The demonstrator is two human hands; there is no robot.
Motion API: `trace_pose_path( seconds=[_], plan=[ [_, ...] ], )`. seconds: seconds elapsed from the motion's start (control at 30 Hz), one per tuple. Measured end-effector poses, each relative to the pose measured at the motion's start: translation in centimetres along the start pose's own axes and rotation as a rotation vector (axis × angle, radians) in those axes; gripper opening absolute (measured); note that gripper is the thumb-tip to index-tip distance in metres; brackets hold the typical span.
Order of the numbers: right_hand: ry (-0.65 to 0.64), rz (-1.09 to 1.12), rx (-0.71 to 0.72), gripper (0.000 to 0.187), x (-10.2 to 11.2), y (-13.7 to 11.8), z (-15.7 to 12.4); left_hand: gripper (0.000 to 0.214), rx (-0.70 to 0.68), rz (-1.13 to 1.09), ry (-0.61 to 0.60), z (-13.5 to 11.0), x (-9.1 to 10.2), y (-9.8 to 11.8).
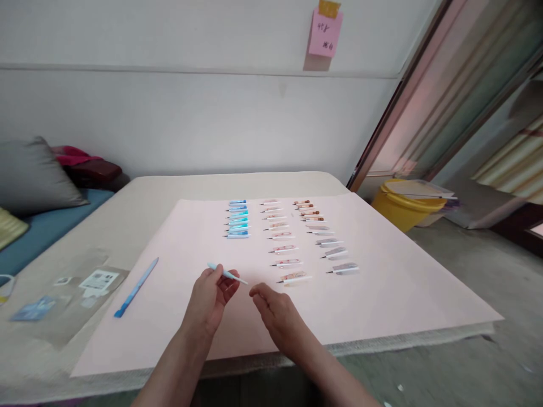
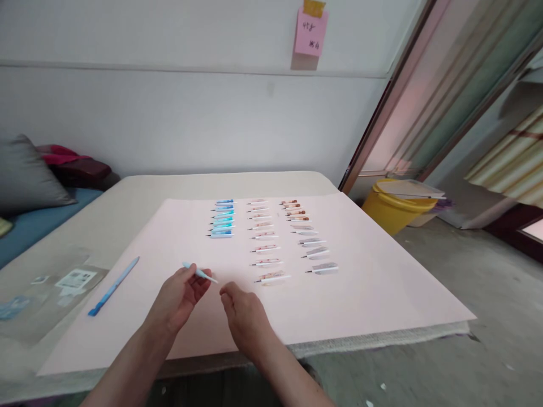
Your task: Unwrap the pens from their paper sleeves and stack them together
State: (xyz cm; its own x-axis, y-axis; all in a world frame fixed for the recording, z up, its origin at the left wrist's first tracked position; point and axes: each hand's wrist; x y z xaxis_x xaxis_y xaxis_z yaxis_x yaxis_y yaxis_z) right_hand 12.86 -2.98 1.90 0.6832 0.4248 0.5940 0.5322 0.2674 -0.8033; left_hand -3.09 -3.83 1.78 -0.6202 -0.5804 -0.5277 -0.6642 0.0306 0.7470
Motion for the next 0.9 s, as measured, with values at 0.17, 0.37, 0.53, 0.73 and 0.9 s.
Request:
trace_pose_path(
  seconds=[0.17, 0.37, 0.53, 0.73, 0.9],
  plan=[
    [0.074, 0.219, -0.089, 0.024, -0.2, 0.6, 0.7, 0.011, 0.019, -0.021, -0.03, -0.5, -0.4, -0.6],
    [0.145, 0.112, -0.042, 0.02, -0.6, 0.5, 0.5, 0.01, 0.062, -0.034, -0.077, -1.3, -1.0, -1.6],
    [0.167, 0.06, -0.048, 0.02, -0.8, 0.7, 0.4, 0.011, 0.127, 0.01, -0.098, -1.4, -0.7, -1.4],
    [0.189, 0.026, -0.039, 0.018, -0.6, 0.5, 0.4, 0.009, 0.125, -0.016, -0.114, -1.5, -0.9, -1.3],
    [0.197, 0.053, -0.055, 0.015, -0.2, 0.2, 0.4, 0.009, 0.071, -0.042, -0.076, -1.1, -0.6, -0.4]
  ],
)
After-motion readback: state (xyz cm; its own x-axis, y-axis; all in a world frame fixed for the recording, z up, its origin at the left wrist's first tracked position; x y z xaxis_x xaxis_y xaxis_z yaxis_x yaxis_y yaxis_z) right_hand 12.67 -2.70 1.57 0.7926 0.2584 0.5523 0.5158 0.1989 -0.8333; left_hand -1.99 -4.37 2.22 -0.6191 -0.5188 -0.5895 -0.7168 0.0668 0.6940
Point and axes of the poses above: each hand's wrist, its own z-axis towards the middle knuckle, its own x-axis out of the back of the hand, y = z × x, and after that the axes turned 5 degrees about -z, right-handed
